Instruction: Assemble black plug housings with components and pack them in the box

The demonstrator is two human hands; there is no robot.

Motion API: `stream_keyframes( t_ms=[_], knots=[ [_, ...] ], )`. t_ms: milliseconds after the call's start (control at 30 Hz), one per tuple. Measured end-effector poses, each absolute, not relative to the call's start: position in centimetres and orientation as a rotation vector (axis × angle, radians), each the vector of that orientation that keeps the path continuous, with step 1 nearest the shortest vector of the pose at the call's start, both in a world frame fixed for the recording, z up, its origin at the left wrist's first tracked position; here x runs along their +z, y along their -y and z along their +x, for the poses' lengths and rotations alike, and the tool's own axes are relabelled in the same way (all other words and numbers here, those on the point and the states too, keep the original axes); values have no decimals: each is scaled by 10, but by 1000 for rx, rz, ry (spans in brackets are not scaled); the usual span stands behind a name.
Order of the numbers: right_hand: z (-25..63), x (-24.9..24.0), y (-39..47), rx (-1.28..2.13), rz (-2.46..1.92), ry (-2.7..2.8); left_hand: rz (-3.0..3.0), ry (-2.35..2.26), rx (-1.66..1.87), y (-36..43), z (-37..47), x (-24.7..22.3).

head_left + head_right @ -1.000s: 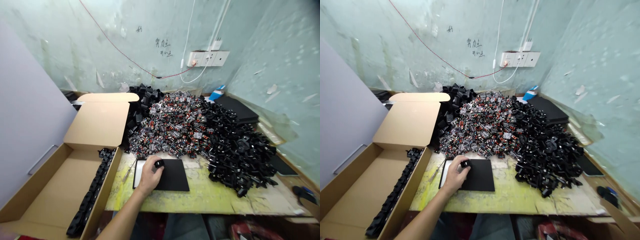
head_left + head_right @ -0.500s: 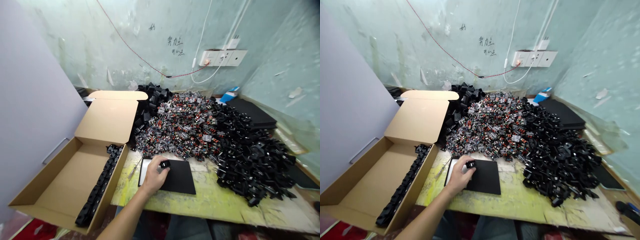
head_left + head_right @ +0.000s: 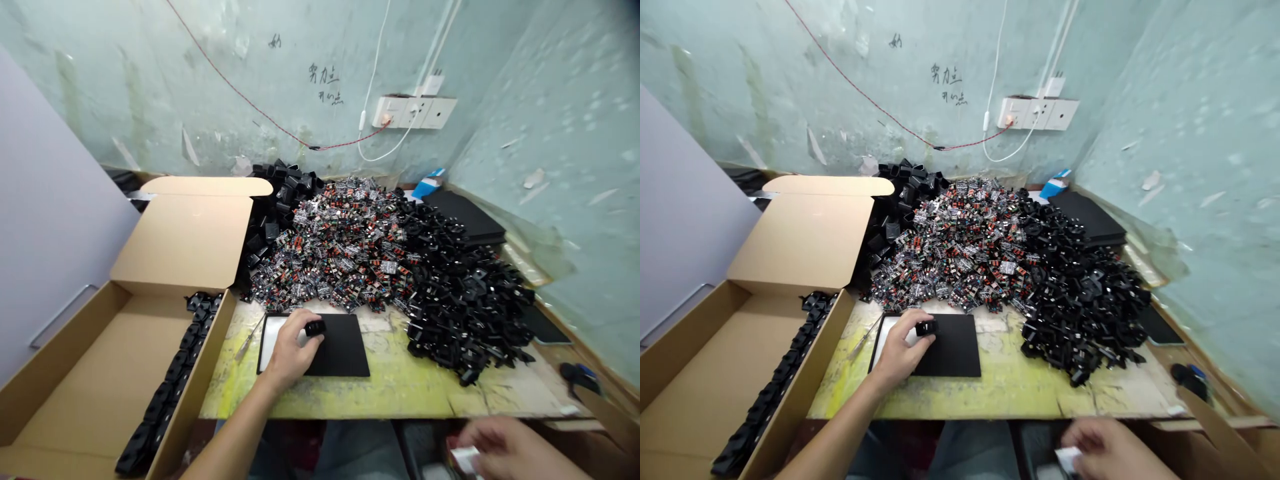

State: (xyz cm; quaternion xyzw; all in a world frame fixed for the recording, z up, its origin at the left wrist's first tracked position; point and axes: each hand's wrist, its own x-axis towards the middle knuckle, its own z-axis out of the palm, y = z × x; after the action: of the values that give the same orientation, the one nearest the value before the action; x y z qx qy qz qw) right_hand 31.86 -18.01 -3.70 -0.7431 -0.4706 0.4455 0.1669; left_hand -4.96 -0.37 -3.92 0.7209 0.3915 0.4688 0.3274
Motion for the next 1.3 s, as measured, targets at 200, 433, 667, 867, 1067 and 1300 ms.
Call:
stream_keyframes(
  t_ms=[200,433,667,867,1067,1300],
  knots=[
    [243,49,78,780,-1522,1653,1928,-990,1059,2,-33,-24],
    [180,44,19,509,-1028,2066,1904,-1004,1002,8,-31,-5],
    [165,38,6,97,-1104,2379,1850,-1036,1070,1,-36,-9],
    [162,37,1,65,-1063,2420,1792,-1027,1061,-4,-35,-10],
    [161,34,-1,39,-988,2398,1769,-999,1098,-4,-37,-11],
    [162,28,-3,94,-1009,2409,1749,-1013,1082,-4,-37,-12]
  ],
)
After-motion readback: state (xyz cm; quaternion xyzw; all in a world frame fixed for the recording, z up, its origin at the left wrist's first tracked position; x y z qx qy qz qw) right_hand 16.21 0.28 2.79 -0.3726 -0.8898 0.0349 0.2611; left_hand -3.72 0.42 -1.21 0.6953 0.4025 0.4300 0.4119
